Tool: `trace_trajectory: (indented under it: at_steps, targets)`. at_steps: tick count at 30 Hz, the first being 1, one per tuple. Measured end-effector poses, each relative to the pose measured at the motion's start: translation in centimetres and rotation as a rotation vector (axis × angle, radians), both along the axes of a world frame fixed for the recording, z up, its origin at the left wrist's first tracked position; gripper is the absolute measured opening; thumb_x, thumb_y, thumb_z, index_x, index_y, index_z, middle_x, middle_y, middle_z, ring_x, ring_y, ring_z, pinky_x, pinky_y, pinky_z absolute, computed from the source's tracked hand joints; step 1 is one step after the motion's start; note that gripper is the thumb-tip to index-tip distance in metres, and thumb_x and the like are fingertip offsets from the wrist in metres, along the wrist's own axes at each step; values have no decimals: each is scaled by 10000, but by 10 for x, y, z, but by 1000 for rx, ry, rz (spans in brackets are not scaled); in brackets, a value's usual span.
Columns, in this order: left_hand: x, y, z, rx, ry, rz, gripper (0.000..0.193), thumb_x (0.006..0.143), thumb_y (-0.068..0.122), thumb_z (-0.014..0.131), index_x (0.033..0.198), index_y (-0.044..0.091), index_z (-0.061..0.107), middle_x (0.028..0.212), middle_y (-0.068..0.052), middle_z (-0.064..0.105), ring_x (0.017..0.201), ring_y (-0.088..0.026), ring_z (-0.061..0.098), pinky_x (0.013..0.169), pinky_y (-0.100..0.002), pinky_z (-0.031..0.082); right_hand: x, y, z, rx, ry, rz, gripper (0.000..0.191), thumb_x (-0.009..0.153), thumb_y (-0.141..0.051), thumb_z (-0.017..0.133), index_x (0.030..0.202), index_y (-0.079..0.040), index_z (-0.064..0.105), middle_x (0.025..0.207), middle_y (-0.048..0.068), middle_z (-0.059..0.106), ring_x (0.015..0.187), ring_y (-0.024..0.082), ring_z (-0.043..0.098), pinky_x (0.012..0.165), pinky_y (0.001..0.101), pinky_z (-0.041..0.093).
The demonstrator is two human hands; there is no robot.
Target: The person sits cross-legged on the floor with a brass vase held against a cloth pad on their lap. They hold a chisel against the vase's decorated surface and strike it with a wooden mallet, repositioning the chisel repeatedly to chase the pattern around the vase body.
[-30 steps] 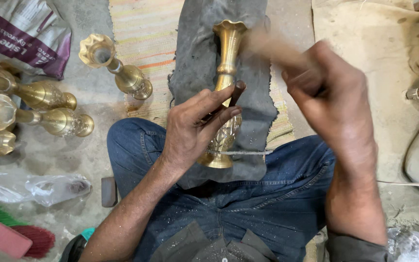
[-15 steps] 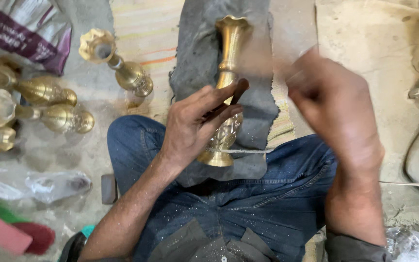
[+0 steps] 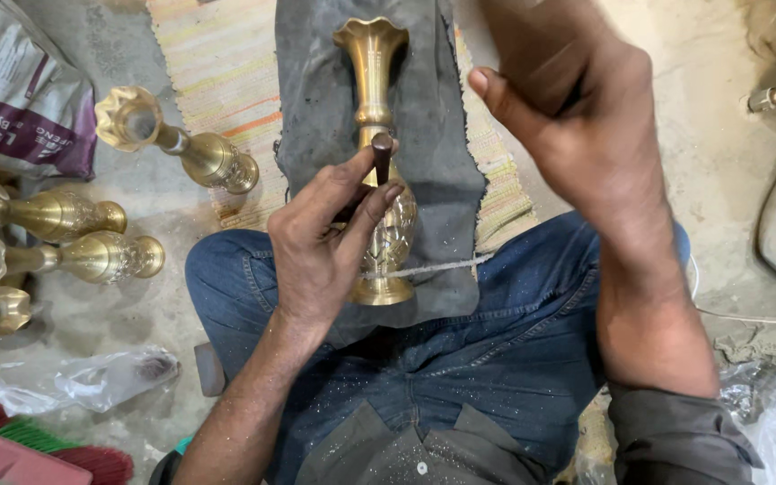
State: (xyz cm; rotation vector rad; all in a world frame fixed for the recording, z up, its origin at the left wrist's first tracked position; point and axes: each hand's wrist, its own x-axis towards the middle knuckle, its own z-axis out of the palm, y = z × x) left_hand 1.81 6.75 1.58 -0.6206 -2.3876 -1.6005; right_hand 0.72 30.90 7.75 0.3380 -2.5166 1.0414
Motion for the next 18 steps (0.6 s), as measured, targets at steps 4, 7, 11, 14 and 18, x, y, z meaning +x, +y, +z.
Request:
trace_trajectory:
  at_steps: [4, 7, 11, 14, 18]
  targets:
    - [-3, 0, 2, -121, -20, 64, 235, 944, 88, 843, 1123, 29, 702, 881, -74, 725, 755, -120, 703, 694, -302, 574, -3, 2, 2, 416, 150, 14, 253, 872, -62, 854, 983, -61, 628, 838, 68, 638, 750, 224, 633, 666, 386, 480]
    - [-3, 0, 2, -4, -23, -20, 401, 984, 85, 786, 1365, 63, 663, 1053, -45, 764, 833, -79, 731, 718, -255, 601, -2, -2, 7, 198, -36, 11, 241, 945, -103, 832, 1003, -58, 602, 751, 65, 597, 687, 201, 577, 631, 364, 457]
    - [-3, -1, 1, -14, 12, -28, 385, 989, 92, 783, 1355, 61, 667, 1090, -47, 765, 878, -83, 742, 753, -263, 615, 5, -8, 16, 710, 244, 6, 244, 838, -107, 814, 990, -57, 629, 772, 70, 657, 731, 256, 687, 650, 431, 475]
    - [-4, -1, 0, -1, -21, -35, 394, 984, 111, 784, 1356, 61, 660, 1083, -40, 763, 889, -82, 746, 763, -257, 635, 4, -10, 19, 89, -245, -46, 230, 989, -144, 788, 1062, -45, 593, 777, 97, 625, 720, 295, 677, 635, 401, 502]
    - [-5, -2, 0, -44, -21, -36, 384, 971, 121, 795, 1337, 78, 688, 1012, -33, 760, 858, -88, 740, 745, -258, 633, 2, -8, 14, 484, 89, 52, 278, 905, -67, 837, 1049, -10, 606, 879, 149, 667, 809, 346, 698, 695, 446, 526]
